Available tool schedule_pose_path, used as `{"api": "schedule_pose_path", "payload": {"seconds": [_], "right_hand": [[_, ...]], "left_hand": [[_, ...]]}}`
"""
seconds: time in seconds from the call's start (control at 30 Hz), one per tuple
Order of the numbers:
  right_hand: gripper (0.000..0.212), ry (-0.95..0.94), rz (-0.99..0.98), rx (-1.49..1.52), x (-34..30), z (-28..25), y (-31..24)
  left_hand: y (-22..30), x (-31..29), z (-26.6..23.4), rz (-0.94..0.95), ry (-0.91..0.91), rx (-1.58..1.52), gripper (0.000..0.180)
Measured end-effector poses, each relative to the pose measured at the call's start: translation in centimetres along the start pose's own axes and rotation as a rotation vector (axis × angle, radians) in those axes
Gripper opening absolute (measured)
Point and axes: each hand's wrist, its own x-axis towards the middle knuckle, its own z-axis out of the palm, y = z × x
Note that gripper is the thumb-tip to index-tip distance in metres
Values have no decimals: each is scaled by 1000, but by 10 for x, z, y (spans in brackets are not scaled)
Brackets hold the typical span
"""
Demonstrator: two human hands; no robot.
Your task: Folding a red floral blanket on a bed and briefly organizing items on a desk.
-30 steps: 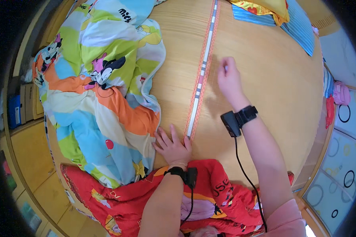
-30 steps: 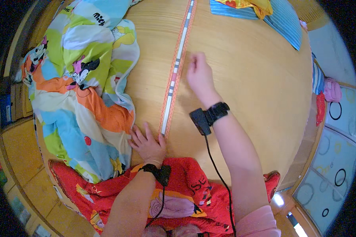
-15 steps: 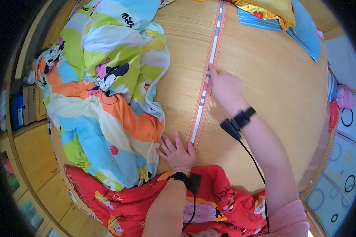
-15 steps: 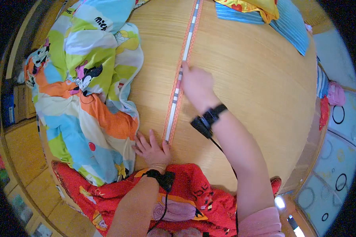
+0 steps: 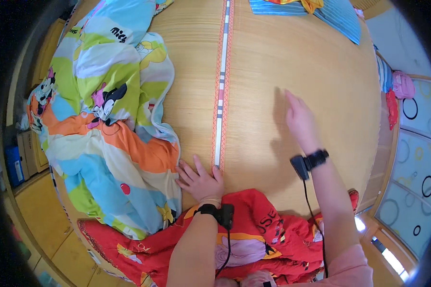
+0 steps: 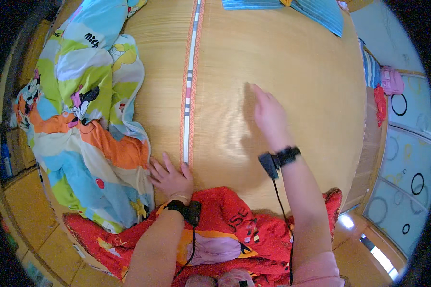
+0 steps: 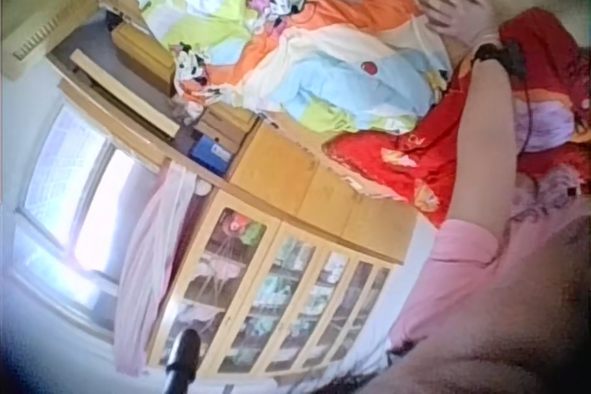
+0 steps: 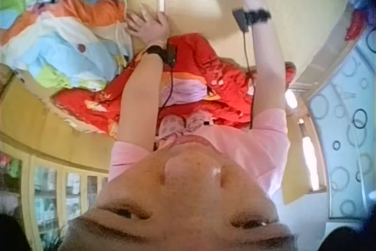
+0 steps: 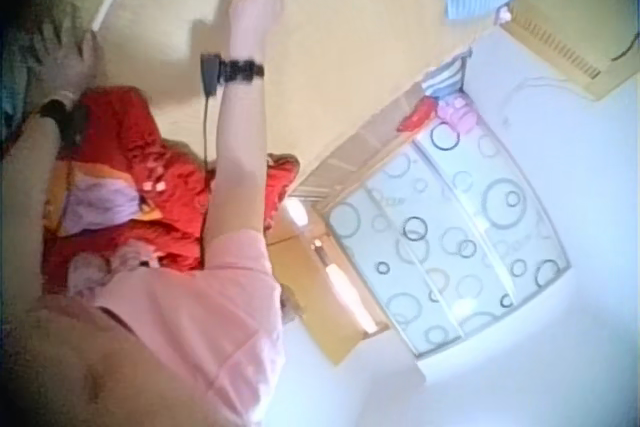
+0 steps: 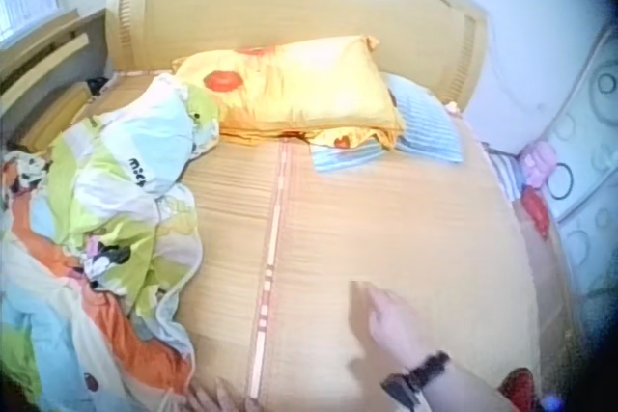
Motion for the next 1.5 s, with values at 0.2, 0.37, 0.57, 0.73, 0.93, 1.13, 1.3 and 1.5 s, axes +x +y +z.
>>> {"api": "schedule_pose_path", "payload": {"seconds": [0.2, 0.37, 0.57, 0.73, 0.93, 1.13, 1.3, 1.5], "right_hand": [[53, -212, -176, -128, 110, 39, -93], [56, -351, -134, -205, 102, 61, -107], [50, -233, -82, -380, -7, 36, -35], [41, -338, 237, -435, -68, -3, 22], [31, 246, -27, 96, 20, 5, 88], [39, 192, -308, 129, 53, 52, 71], [45, -51, -366, 70, -49, 37, 15], [67, -138, -146, 179, -149, -8, 41]], "left_hand": [[9, 0, -2, 19, -32, 16, 69], [6, 0, -1, 14, -18, -9, 69], [7, 0, -3, 13, -7, -7, 70], [1, -1, 2, 32, 44, -4, 69], [2, -1, -2, 26, 28, 30, 67], [14, -2, 3, 28, 23, 12, 68], [5, 0, -2, 27, 38, 72, 68], [11, -3, 2, 38, 35, 49, 68]]}}
